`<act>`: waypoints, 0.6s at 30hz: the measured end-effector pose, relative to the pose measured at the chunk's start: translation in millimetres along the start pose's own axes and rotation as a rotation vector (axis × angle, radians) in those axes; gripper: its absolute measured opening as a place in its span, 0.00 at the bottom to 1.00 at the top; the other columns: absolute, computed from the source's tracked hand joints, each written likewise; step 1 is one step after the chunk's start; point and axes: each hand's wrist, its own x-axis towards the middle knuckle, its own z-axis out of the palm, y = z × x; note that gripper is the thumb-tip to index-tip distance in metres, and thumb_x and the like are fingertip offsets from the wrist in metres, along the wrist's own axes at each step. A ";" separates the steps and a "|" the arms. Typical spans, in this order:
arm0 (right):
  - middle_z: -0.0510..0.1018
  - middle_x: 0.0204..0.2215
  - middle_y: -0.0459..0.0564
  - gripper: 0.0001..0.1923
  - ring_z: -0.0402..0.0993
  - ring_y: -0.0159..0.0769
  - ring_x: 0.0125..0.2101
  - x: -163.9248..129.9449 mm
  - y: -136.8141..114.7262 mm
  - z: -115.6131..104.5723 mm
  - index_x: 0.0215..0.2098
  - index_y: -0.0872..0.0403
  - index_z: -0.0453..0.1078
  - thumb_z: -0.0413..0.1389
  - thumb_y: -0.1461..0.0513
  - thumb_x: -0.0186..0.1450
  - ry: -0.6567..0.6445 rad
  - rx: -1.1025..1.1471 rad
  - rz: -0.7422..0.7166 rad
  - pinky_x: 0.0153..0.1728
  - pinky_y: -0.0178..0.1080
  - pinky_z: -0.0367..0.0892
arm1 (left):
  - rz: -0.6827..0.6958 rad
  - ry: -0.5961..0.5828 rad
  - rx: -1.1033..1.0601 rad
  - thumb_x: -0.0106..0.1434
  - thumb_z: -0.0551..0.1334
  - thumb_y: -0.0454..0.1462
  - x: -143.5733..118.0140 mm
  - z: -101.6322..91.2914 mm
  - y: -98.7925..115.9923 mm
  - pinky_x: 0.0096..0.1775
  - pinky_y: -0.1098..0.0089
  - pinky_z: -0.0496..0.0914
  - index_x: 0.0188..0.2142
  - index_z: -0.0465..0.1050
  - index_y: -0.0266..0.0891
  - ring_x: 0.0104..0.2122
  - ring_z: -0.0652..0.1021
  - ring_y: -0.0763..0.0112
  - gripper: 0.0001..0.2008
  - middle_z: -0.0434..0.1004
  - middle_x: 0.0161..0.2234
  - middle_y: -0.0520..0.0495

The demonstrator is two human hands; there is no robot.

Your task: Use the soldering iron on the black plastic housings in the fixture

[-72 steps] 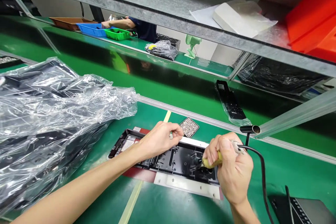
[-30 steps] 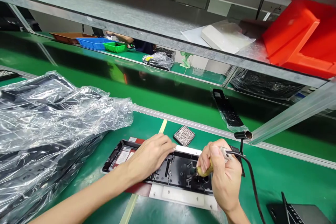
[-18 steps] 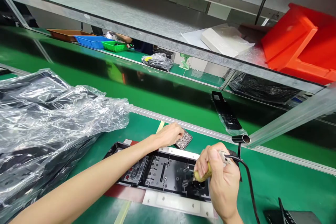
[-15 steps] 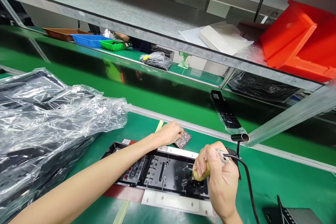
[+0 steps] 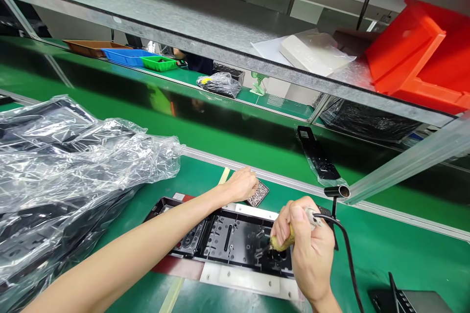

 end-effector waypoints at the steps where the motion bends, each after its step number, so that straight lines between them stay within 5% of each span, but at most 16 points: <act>1: 0.65 0.19 0.41 0.16 0.64 0.27 0.19 -0.1 0.0 -0.3 0.29 0.52 0.61 0.50 0.57 0.75 0.001 0.001 0.001 0.20 0.34 0.59 | -0.014 0.010 -0.022 0.57 0.60 0.27 0.2 -2.0 0.8 0.43 0.64 0.70 0.24 0.76 0.35 0.38 0.77 0.57 0.09 0.80 0.30 0.39; 7: 0.66 0.19 0.41 0.16 0.62 0.26 0.18 0.7 -1.5 0.6 0.28 0.52 0.61 0.51 0.57 0.75 -0.008 0.010 0.002 0.19 0.34 0.57 | -0.154 0.074 -0.218 0.61 0.59 0.31 -25.5 -30.9 12.4 0.31 0.72 0.66 0.30 0.76 0.36 0.27 0.76 0.69 0.07 0.80 0.27 0.49; 14: 0.66 0.20 0.41 0.16 0.64 0.27 0.20 2.3 -2.1 2.7 0.29 0.52 0.61 0.51 0.57 0.74 -0.025 -0.009 -0.026 0.21 0.35 0.61 | -0.232 0.051 -0.407 0.68 0.60 0.40 -102.6 -56.1 28.5 0.35 0.72 0.67 0.39 0.80 0.42 0.33 0.77 0.72 0.10 0.82 0.36 0.52; 18: 0.66 0.20 0.40 0.16 0.64 0.28 0.20 0.7 -2.0 1.5 0.29 0.51 0.61 0.51 0.57 0.74 -0.028 -0.038 -0.052 0.22 0.36 0.62 | -0.115 -0.010 -0.401 0.70 0.62 0.36 -122.7 -52.0 28.0 0.44 0.70 0.67 0.37 0.80 0.42 0.39 0.77 0.69 0.07 0.81 0.36 0.52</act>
